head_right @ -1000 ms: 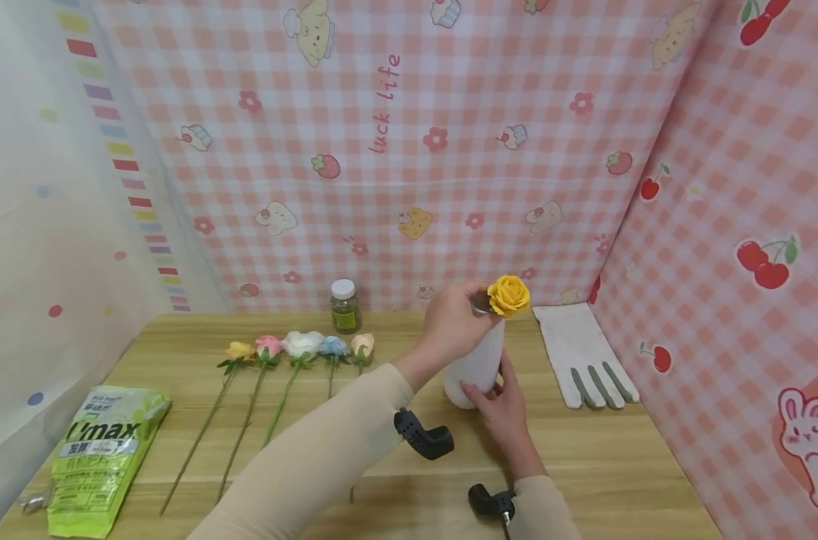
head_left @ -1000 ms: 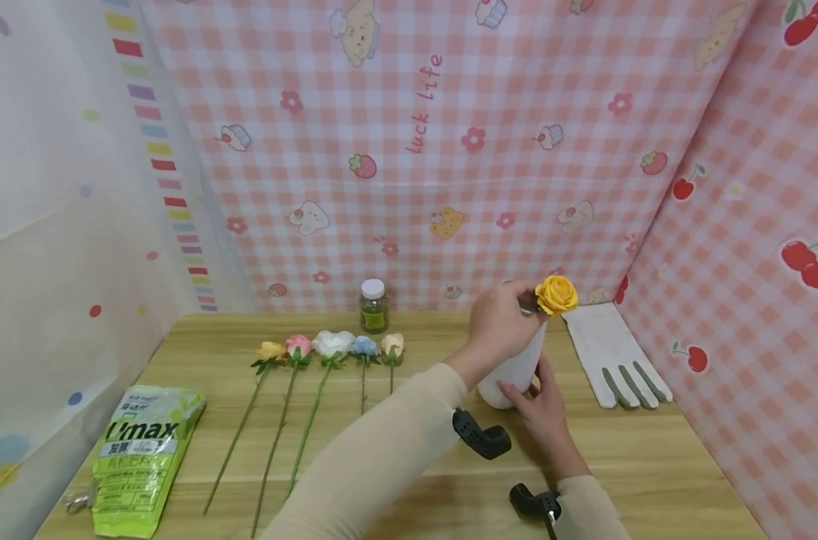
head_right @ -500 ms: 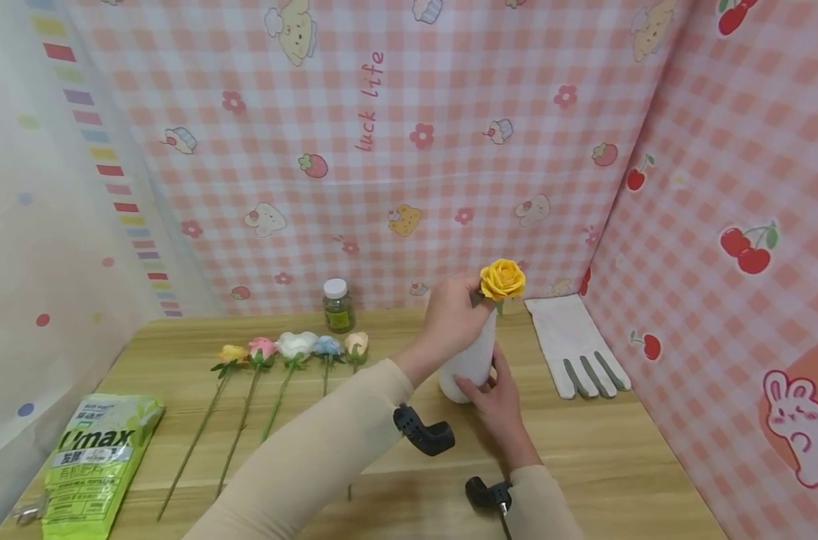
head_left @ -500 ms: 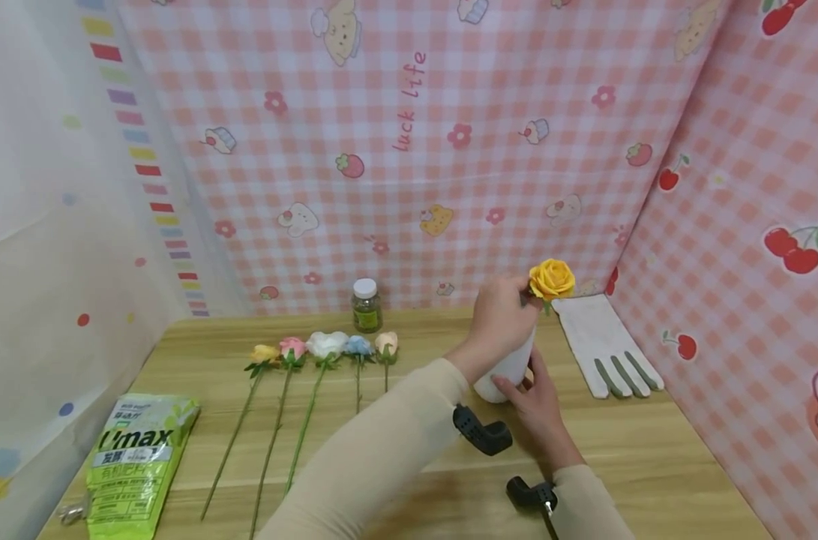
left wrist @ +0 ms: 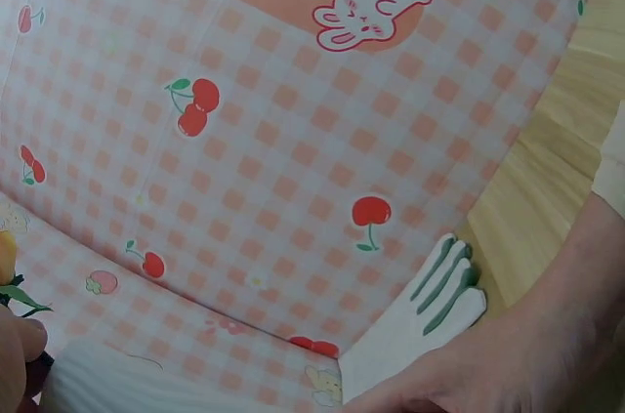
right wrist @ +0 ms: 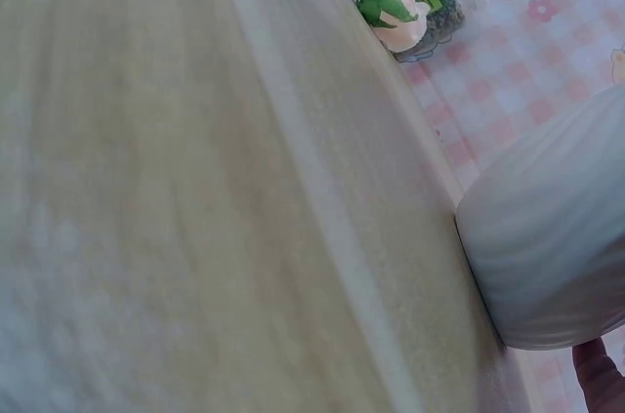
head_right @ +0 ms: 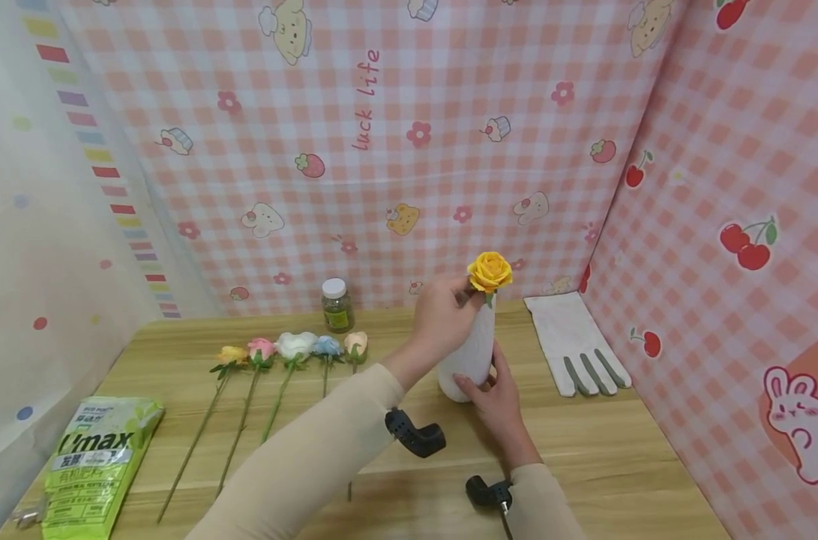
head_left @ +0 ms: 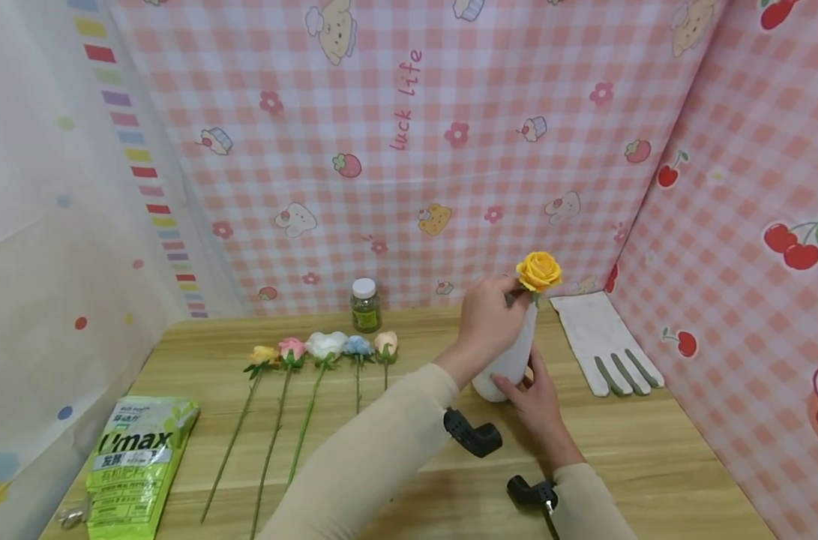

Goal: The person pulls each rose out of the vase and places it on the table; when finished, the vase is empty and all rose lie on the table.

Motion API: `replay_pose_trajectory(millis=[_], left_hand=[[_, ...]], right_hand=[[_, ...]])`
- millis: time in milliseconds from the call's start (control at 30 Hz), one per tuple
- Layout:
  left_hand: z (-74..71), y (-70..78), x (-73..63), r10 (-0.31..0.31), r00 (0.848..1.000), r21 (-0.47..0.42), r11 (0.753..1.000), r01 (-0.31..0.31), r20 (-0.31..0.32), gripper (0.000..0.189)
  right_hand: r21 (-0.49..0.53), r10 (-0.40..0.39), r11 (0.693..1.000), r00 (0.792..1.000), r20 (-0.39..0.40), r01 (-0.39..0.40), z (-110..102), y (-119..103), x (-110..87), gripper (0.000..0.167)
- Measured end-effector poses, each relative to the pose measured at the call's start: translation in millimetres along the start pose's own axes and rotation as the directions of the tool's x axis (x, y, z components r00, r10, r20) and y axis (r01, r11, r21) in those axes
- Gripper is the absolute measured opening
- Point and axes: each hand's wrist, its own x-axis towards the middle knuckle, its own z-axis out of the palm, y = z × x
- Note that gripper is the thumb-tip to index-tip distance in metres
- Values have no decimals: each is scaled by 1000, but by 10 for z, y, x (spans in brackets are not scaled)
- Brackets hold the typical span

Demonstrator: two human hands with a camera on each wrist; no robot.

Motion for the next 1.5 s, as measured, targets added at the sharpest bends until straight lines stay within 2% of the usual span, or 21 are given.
replay_pose_trajectory(millis=[233, 600, 767, 833, 933, 1067, 1267, 1367, 1500], left_hand=[[20, -107, -15, 54, 998, -23, 998, -55, -43, 14], [17, -204, -34, 70, 995, -94, 993, -76, -69, 12], [-10, -204, -12, 27, 996, -156, 987, -39, -80, 9], [-45, -185, -9, -4, 997, -198, 980, -13, -83, 10], [-92, -167, -3, -24, 993, -255, 967, -7, -116, 10], [-148, -178, 15, -8, 979, -309, 949, -57, -205, 8], [-274, -211, 97, 9, 944, -362, 923, -135, -329, 9], [-367, -222, 153, -14, 922, -384, 911, -148, -386, 13], [-506, -257, 211, -44, 884, -413, 894, -173, -466, 17]], right_hand=[[-16, -20, 1000, 1000, -23, 20, 4, 226, 70, 82], [2, 6, 1000, 1000, -20, -6, 7, 225, 73, 81], [8, 31, 999, 1000, -3, -31, 4, 210, 60, 81], [15, 45, 999, 999, -3, -45, 3, 215, 62, 81], [27, 42, 999, 999, -11, -41, 3, 253, 73, 82], [22, 36, 999, 999, -18, -36, 2, 246, 69, 84], [36, 22, 999, 1000, -8, -21, -1, 106, 28, 84], [39, 12, 999, 1000, -7, -12, 3, 15, 0, 84], [35, 23, 999, 1000, -14, -23, 7, -32, -16, 84]])
